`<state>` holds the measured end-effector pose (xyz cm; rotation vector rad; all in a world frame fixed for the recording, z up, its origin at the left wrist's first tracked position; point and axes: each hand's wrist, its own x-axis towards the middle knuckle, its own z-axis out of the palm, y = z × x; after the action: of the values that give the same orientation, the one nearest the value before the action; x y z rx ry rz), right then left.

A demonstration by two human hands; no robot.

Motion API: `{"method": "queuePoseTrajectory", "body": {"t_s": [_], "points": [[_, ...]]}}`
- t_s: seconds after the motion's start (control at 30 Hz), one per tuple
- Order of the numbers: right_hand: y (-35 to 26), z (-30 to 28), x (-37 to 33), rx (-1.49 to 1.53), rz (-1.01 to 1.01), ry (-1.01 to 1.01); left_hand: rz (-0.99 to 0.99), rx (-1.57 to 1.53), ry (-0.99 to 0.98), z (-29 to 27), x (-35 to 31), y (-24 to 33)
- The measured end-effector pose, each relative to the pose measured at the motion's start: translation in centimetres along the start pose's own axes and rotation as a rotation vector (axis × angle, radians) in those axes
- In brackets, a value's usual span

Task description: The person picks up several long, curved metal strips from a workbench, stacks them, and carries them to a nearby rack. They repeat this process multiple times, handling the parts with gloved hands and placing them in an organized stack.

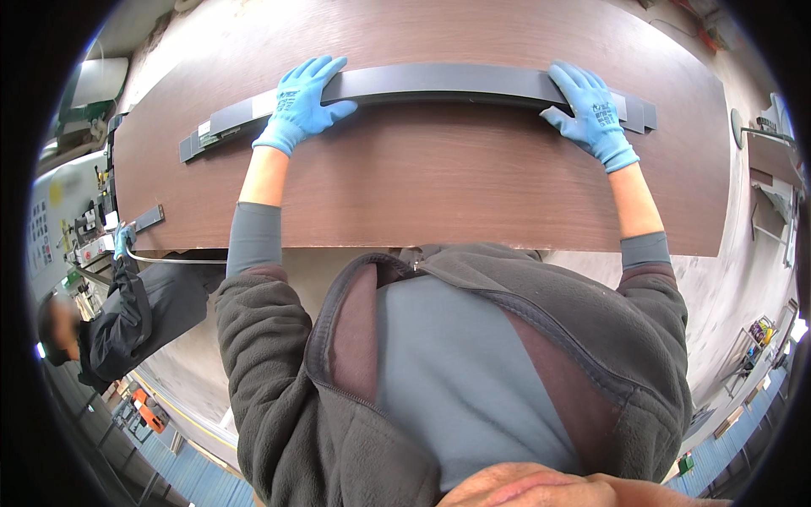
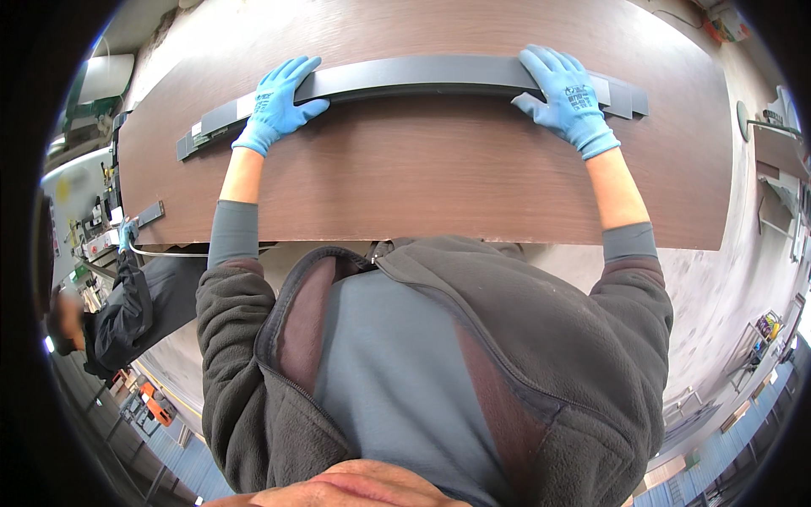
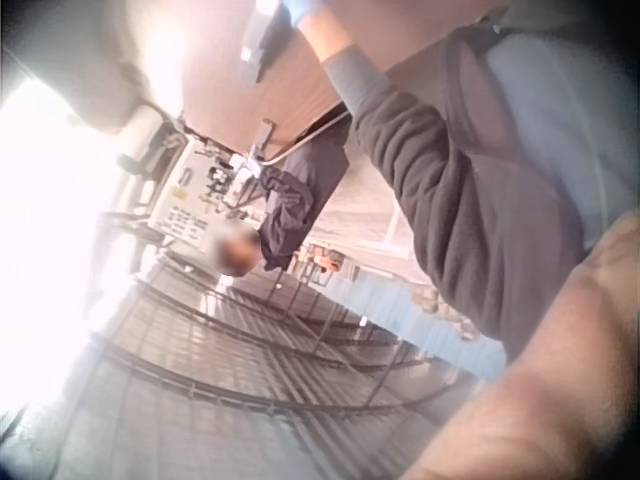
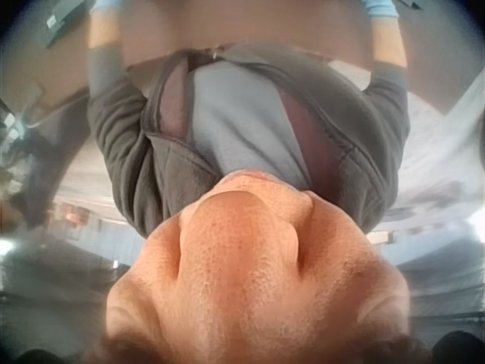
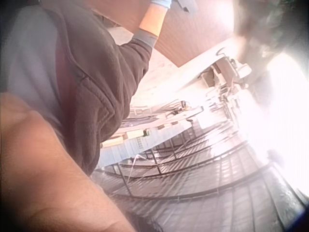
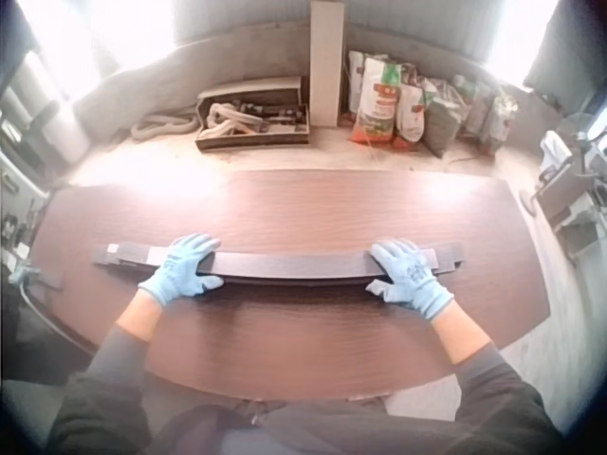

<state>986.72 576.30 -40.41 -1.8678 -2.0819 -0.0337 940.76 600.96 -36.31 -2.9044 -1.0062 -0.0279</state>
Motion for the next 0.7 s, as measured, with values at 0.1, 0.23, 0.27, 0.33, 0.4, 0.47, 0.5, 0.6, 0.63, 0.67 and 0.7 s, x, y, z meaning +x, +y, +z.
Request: {"method": "queuePoseTrajectory", "body": {"t_s": [0.1,0.23,0.27,0.33,0.4,0.47,0.5,0.6,0.63,0.67,0.7], "points": [[-0.6,0.3,0.4,-0.054,-0.021,-0.019,0.044,-0.081,-0.012,-0.6,0.1,0.3],[-0.7,0.6,1.7,-0.107,0.070,-0.214,0.031,-0.163,-0.091,-2.0,0.3,1.2],[-0.5,0.6,1.9,-0.117,0.093,-0.249,0.019,-0.189,-0.111,-2.3,0.4,1.3],[0.0,0.6,2.3,-0.094,0.079,-0.258,0.010,-0.243,-0.130,-2.5,0.5,1.5],[0.6,0.8,2.5,-0.082,0.052,-0.230,0.046,-0.070,-0.143,-2.2,0.7,1.5],[1.2,0.9,2.6,-0.024,0.003,-0.179,0.035,-0.022,-0.125,-1.7,0.8,1.5],[1.5,1.0,2.7,-0.041,-0.076,-0.091,0.035,-0.048,-0.129,-1.6,0.9,1.6],[2.4,1.2,2.8,-0.016,-0.009,-0.212,0.038,-0.029,-0.173,-1.7,1.2,1.9],[2.6,1.3,2.8,-0.040,0.029,-0.268,0.031,-0.020,-0.186,-1.8,1.3,2.0],[2.7,1.6,2.9,-0.034,0.004,-0.289,0.009,-0.035,-0.222,-2.1,1.4,2.1],[2.7,1.8,2.9,-0.041,0.006,-0.303,-0.029,-0.049,-0.278,-2.3,1.5,2.1]]}}
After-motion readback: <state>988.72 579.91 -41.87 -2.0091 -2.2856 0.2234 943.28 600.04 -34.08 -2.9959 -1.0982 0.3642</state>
